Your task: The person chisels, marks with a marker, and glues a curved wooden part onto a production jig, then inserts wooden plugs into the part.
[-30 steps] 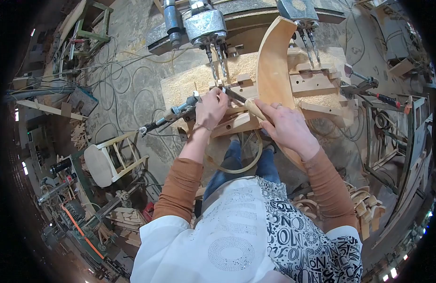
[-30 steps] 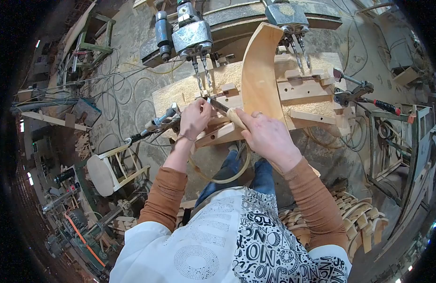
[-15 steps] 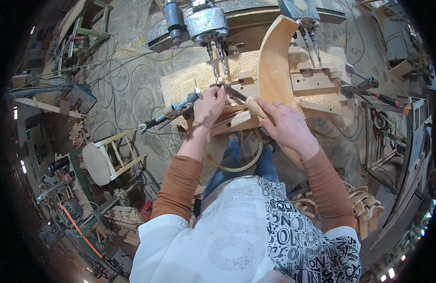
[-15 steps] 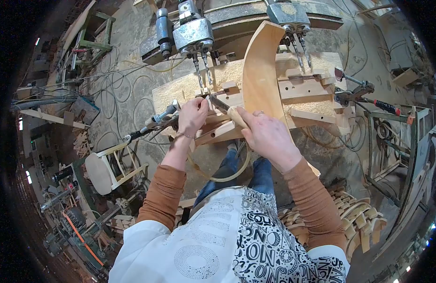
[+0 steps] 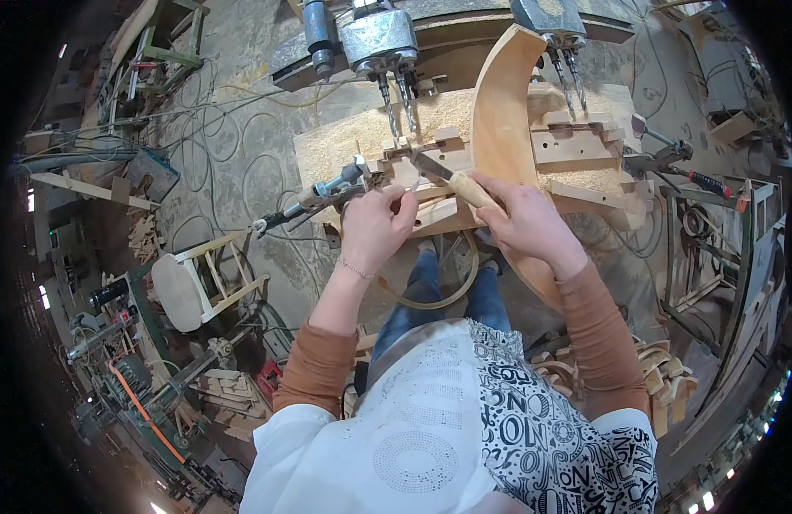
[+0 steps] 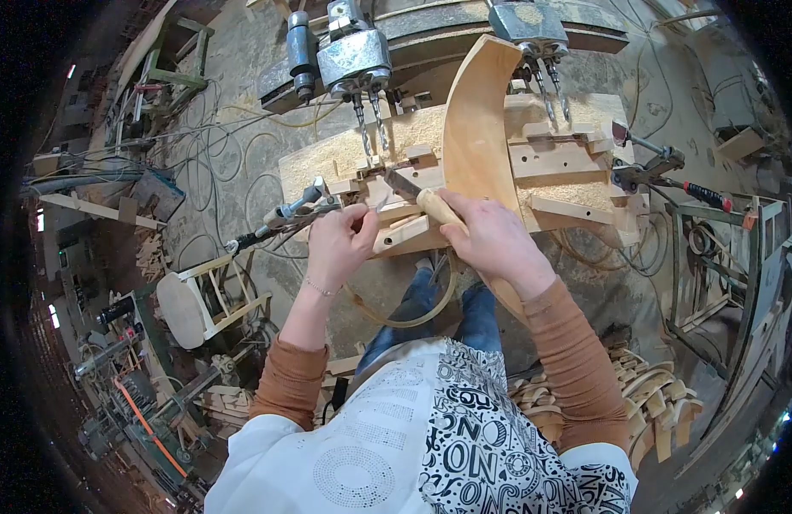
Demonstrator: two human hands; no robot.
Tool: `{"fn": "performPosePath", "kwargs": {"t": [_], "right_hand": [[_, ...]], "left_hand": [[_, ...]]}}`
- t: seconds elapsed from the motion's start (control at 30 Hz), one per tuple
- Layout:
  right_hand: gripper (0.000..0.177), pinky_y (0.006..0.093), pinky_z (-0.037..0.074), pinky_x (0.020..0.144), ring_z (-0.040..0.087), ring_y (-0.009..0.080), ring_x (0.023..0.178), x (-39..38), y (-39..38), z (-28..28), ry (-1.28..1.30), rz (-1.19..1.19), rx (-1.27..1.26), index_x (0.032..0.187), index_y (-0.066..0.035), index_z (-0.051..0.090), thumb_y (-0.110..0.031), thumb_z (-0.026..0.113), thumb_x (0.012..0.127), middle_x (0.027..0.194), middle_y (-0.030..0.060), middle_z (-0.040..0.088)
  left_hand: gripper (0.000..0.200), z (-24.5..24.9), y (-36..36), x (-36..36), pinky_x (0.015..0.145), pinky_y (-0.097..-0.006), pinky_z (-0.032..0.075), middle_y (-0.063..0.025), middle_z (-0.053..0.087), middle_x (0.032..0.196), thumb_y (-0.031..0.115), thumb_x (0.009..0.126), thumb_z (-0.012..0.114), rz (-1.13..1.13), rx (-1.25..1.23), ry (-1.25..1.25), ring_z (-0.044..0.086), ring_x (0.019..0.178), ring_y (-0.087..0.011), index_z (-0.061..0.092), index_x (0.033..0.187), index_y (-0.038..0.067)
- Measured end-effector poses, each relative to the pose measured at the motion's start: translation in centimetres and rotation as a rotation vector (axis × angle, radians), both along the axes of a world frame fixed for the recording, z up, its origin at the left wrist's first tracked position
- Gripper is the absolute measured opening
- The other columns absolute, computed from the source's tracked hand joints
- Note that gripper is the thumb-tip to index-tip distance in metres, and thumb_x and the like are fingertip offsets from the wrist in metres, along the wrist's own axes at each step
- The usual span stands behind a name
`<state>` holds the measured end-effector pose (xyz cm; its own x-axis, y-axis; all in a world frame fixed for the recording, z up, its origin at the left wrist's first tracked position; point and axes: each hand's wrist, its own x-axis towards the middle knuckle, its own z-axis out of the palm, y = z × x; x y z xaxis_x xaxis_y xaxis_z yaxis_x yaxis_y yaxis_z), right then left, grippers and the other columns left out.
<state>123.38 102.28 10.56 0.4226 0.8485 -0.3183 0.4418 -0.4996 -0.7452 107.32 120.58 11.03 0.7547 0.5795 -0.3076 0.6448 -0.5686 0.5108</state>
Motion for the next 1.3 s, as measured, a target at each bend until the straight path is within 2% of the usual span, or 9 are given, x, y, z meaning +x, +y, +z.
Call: {"fn": "performPosePath", "kwargs": {"t": [0.1, 0.23, 0.3, 0.4, 0.73, 0.93, 1.13, 1.2, 1.3], "right_hand": [[0.049, 0.0396, 0.054, 0.074, 0.071, 0.0306, 0.08, 0.3, -0.5, -1.3, -0.026, 0.008, 0.188, 0.138, -0.004, 0.056, -0.017, 0.062, 0.09, 0.097, 0.0165, 0.073], [0.047, 0.0413, 0.054, 0.078, 0.071, 0.0329, 0.087, 1.2, 0.0, 0.4, 0.307, -0.026, -0.012, 0.137, -0.005, 0.056, -0.019, 0.06, 0.093, 0.098, 0.0185, 0.073], [0.046, 0.0327, 0.053, 0.063, 0.066, 0.017, 0.07, 1.6, 0.7, 0.2, 0.548, -0.066, -0.153, 0.139, -0.007, 0.056, -0.021, 0.06, 0.095, 0.089, 0.0091, 0.072], [0.045, 0.0274, 0.049, 0.054, 0.057, 0.0086, 0.062, 1.8, 1.6, -0.3, 0.526, -0.057, -0.094, 0.14, -0.008, 0.056, -0.021, 0.059, 0.097, 0.084, 0.0044, 0.068], [0.048, 0.0255, 0.047, 0.056, 0.056, 0.008, 0.061, 3.8, 2.1, -2.7, 0.417, 0.077, -0.015, 0.141, -0.008, 0.055, -0.02, 0.061, 0.095, 0.082, 0.002, 0.068], [0.049, 0.0265, 0.047, 0.058, 0.054, 0.008, 0.06, 4.4, 2.4, -2.5, 0.781, -0.049, -0.118, 0.14, -0.005, 0.056, -0.019, 0.063, 0.094, 0.085, 0.0032, 0.066], [0.05, 0.0256, 0.045, 0.054, 0.051, 0.0065, 0.057, 5.2, 2.7, -3.5, 0.426, 0.15, 0.037, 0.142, -0.005, 0.054, -0.018, 0.063, 0.094, 0.081, 0.0015, 0.065], [0.049, 0.0301, 0.052, 0.067, 0.062, 0.0137, 0.069, 5.4, 2.9, -2.4, 0.79, -0.024, -0.201, 0.14, -0.005, 0.056, -0.018, 0.064, 0.093, 0.091, 0.0069, 0.071], [0.048, 0.0311, 0.053, 0.071, 0.065, 0.0155, 0.075, 5.3, 2.9, -2.1, 0.613, 0.061, -0.191, 0.14, -0.005, 0.056, -0.017, 0.064, 0.093, 0.096, 0.0093, 0.072]], "left_hand": [[0.021, 0.3, 0.0, -1.3, 0.062, -0.0344, 0.051, -0.0166, 0.072, 0.091, 0.018, 0.087, 0.064, -0.07, -0.018, -0.273, 0.067, 0.065, -0.0228, 0.071, 0.084, -0.002], [0.017, -0.4, -0.4, -2.3, 0.067, -0.0328, 0.053, -0.0142, 0.071, 0.11, 0.012, 0.084, 0.067, -0.006, -0.112, -0.34, 0.07, 0.076, -0.0233, 0.07, 0.082, -0.004], [0.015, -1.8, -0.5, -2.7, 0.079, -0.0352, 0.054, -0.0127, 0.069, 0.119, 0.011, 0.083, 0.069, -0.103, -0.017, -0.4, 0.069, 0.094, -0.028, 0.07, 0.079, -0.002], [0.014, -2.9, -1.1, -2.2, 0.091, -0.0378, 0.052, -0.0125, 0.066, 0.127, 0.012, 0.084, 0.069, -0.166, 0.124, -0.452, 0.065, 0.109, -0.0314, 0.071, 0.076, 0.0], [0.015, -4.4, -1.8, -1.5, 0.099, -0.0412, 0.049, -0.0103, 0.06, 0.137, 0.017, 0.084, 0.07, -0.18, 0.125, -0.328, 0.059, 0.121, -0.0319, 0.071, 0.076, 0.005], [0.017, -4.3, -2.0, -1.0, 0.101, -0.0429, 0.047, -0.0092, 0.06, 0.139, 0.022, 0.086, 0.067, -0.205, 0.192, -0.232, 0.057, 0.124, -0.0308, 0.072, 0.078, 0.007], [0.016, -4.1, -2.0, -0.8, 0.1, -0.0416, 0.046, -0.0096, 0.059, 0.141, 0.023, 0.086, 0.066, -0.218, 0.18, -0.191, 0.056, 0.126, -0.029, 0.072, 0.078, 0.009], [0.016, -4.2, -2.2, -0.8, 0.099, -0.0415, 0.046, -0.0094, 0.059, 0.141, 0.023, 0.085, 0.067, -0.206, 0.196, -0.206, 0.056, 0.126, -0.0285, 0.072, 0.078, 0.009], [0.017, -4.0, -2.1, -0.8, 0.099, -0.0416, 0.046, -0.0092, 0.059, 0.141, 0.023, 0.085, 0.067, -0.224, 0.192, -0.199, 0.056, 0.126, -0.028, 0.071, 0.077, 0.009]]}}
